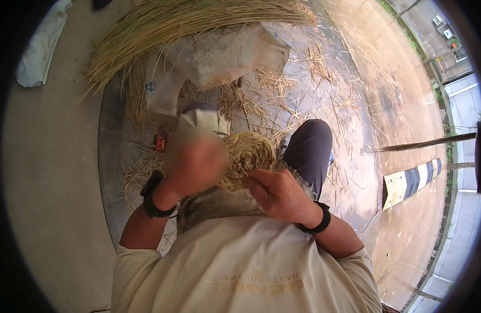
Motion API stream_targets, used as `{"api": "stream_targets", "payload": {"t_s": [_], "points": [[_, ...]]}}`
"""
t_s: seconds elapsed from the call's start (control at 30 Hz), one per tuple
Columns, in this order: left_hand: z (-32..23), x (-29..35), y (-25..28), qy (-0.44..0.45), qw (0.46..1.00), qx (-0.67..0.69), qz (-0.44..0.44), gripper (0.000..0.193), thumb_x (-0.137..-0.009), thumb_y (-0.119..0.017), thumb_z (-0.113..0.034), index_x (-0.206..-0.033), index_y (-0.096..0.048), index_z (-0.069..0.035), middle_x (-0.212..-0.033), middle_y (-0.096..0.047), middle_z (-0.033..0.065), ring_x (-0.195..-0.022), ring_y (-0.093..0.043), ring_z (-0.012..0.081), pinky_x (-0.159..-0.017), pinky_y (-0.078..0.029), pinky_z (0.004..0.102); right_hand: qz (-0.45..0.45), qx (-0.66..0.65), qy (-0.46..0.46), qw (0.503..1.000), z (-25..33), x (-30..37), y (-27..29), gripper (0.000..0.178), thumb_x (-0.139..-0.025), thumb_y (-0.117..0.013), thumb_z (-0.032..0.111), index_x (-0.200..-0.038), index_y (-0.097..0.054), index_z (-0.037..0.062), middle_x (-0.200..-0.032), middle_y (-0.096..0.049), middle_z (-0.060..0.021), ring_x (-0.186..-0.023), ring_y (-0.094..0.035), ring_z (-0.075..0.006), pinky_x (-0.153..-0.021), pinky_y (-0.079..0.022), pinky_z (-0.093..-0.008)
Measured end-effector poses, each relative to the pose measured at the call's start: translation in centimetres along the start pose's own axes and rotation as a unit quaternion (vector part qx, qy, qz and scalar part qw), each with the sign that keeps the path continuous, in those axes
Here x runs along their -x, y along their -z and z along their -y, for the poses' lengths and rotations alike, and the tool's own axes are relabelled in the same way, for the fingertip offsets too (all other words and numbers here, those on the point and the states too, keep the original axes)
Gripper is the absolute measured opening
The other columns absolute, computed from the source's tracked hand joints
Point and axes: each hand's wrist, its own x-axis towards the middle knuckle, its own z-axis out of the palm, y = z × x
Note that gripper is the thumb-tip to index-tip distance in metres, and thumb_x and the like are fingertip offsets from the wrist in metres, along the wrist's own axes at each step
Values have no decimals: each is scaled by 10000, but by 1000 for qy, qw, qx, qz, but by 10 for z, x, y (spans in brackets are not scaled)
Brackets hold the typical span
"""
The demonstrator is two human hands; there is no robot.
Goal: Weaving and sewing natural fibers into a circular mat using a needle.
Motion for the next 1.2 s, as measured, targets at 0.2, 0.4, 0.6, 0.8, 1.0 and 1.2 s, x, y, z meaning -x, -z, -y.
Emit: {"api": "stream_targets", "payload": {"t_s": [0.2,0.4,0.6,0.8,1.0,1.2], "points": [[-1,0,-4,-25,999,-45,-14,177,-971,-639,-154,-1012,-636,18,-749,-644,217,-708,-675,416,-610,-507,438,0,-31,-10,999,-2,1,1,126,-959,-600,104,-952,-674,2,-734,-644,-237,-720,-656,-437,-636,-516,-481],[-6,4,-17,-15,991,-124,-42,161,-951,-648,-128,-1037,-634,8,-827,-667,237,-764,-671,457,-634,-530,481,13,-96,-52,994,-5,-20,-2,180,-990,-580,129,-936,-658,-24,-717,-634,-227,-659,-633,-390,-622,-502,-444],[3,3,-25,-70,990,-119,-34,138,-918,-689,-144,-928,-613,-29,-778,-654,175,-690,-663,403,-597,-513,490,50,-133,-115,983,-9,-26,4,248,-1021,-562,170,-905,-663,-24,-673,-649,-138,-598,-649,-253,-608,-510,-402],[-1,0,-17,-96,982,-162,2,167,-899,-683,-96,-1033,-641,-5,-832,-672,211,-737,-675,439,-623,-536,495,22,-111,-73,991,-8,-25,4,215,-1018,-596,172,-918,-682,2,-693,-680,-100,-623,-676,-216,-590,-522,-363],[-1,-2,-18,-142,971,-194,17,187,-868,-736,-165,-950,-610,-53,-759,-647,112,-699,-681,331,-591,-532,443,-111,120,48,985,1,-22,28,189,-968,-653,217,-875,-704,60,-714,-675,-143,-692,-685,-353,-612,-538,-438],[-12,-7,-28,-209,949,-226,66,191,-848,-735,-196,-876,-592,-72,-738,-635,92,-657,-669,288,-569,-529,420,20,205,56,977,-26,-59,29,123,-944,-645,140,-965,-739,64,-774,-644,-163,-735,-655,-331,-679,-521,-404]]}}
